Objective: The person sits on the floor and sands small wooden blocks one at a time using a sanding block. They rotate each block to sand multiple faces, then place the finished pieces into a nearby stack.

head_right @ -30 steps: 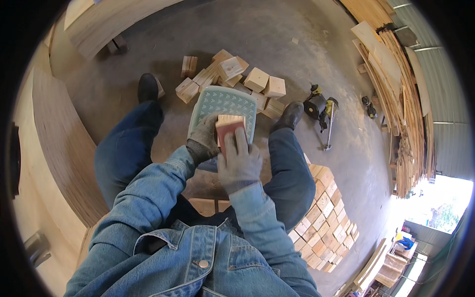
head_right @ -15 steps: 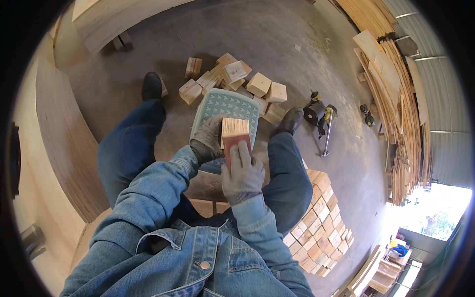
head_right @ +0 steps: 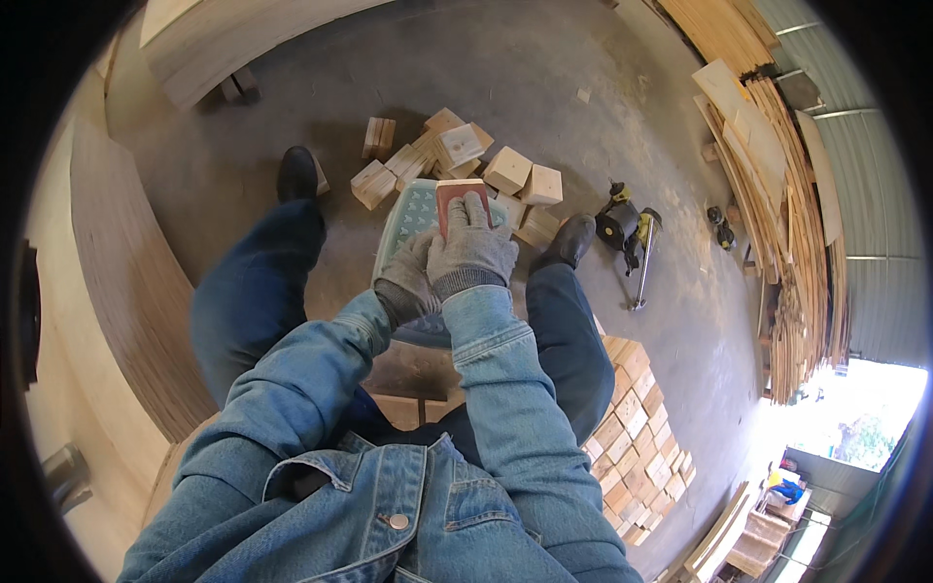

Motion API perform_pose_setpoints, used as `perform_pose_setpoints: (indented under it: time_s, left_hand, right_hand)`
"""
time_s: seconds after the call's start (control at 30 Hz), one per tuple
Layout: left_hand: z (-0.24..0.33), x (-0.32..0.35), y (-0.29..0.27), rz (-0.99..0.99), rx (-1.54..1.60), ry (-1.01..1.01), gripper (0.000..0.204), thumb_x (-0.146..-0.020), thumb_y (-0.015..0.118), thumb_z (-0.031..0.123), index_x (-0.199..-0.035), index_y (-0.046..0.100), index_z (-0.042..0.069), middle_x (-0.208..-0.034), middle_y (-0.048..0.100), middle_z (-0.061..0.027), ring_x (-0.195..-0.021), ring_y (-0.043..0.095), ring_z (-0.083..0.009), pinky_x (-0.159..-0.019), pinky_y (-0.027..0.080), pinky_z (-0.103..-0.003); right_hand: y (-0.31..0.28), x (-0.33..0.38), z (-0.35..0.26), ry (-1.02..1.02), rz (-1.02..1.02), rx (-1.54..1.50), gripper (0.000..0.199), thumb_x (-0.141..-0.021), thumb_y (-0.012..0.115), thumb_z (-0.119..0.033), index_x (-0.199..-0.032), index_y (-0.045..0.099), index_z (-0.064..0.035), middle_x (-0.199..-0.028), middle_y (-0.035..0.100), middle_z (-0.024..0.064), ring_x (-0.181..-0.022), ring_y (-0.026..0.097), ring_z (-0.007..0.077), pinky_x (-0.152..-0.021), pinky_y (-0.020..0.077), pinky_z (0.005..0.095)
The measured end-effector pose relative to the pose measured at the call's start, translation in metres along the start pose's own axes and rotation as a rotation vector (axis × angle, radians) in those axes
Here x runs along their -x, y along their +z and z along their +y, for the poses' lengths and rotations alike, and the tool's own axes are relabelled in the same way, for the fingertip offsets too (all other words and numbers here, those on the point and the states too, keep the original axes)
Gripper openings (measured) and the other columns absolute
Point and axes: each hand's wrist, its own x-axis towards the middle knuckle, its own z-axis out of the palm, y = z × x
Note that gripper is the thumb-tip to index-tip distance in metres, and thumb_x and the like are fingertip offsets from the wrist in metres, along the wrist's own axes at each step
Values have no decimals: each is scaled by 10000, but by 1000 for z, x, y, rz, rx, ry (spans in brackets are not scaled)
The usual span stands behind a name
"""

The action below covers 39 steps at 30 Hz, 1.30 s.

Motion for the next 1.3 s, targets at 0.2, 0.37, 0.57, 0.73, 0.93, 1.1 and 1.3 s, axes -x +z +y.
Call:
perform_pose_setpoints:
  time_s: [0.2, 0.37, 0.57, 0.73, 0.93, 1.1, 1.3]
  left_hand:
    - [-29, 10, 4, 34, 76, -55, 981, -710, 928, 457, -1499, 463, 103, -1431, 537, -186, -1357, 509, -392, -1219, 398, -476]
    - [-9, 4, -7, -101, -63, -123, 1055, -687, 936, 489, -1530, 425, 113, -1458, 534, -201, -1411, 498, -397, -1237, 400, -473]
    - [-7, 8, -6, -71, 27, -175, 1015, -710, 925, 473, -1534, 436, 138, -1451, 545, -211, -1400, 516, -413, -1229, 408, -477]
    - [-18, 5, -4, -45, -11, -102, 956, -752, 897, 430, -1539, 434, 144, -1473, 542, -208, -1402, 512, -420, -1230, 403, -500]
    - [-16, 5, 0, -12, -81, -23, 964, -754, 889, 447, -1531, 424, 119, -1480, 535, -201, -1407, 498, -413, -1226, 401, -507]
    - [-19, 7, -1, -74, 31, -155, 1041, -713, 912, 523, -1528, 418, 103, -1497, 513, -196, -1425, 484, -398, -1235, 396, -476]
    - [-16, 7, -1, -90, -88, -144, 1052, -697, 933, 521, -1525, 423, 120, -1475, 524, -196, -1420, 491, -391, -1234, 398, -471]
  right_hand:
    - [-5, 59, -2, -8, -92, -100, 667, -912, 736, -361, -1546, 580, -229, -1648, 466, 83, -1230, 595, 466, -1065, 491, 584]
    - [4, 144, 25, -105, 20, -79, 622, -891, 761, -327, -1494, 642, -228, -1643, 464, 117, -1231, 575, 486, -1063, 476, 617]
    - [0, 122, 18, -117, 44, -87, 602, -888, 758, -312, -1475, 655, -231, -1624, 485, 88, -1216, 588, 484, -1037, 473, 635]
    - [-9, 18, -17, -45, -17, -55, 600, -911, 732, -329, -1495, 633, -238, -1613, 500, 69, -1262, 595, 462, -1048, 497, 604]
    - [-10, 12, -12, -26, -70, -57, 627, -928, 713, -376, -1532, 593, -253, -1642, 474, 69, -1281, 588, 472, -1057, 499, 602]
    - [1, 116, 12, -108, 11, -70, 638, -894, 757, -328, -1509, 624, -220, -1630, 486, 110, -1286, 572, 476, -1078, 481, 590]
    - [3, 157, 24, -131, 35, -82, 627, -869, 779, -313, -1475, 660, -206, -1625, 496, 118, -1299, 562, 453, -1100, 461, 583]
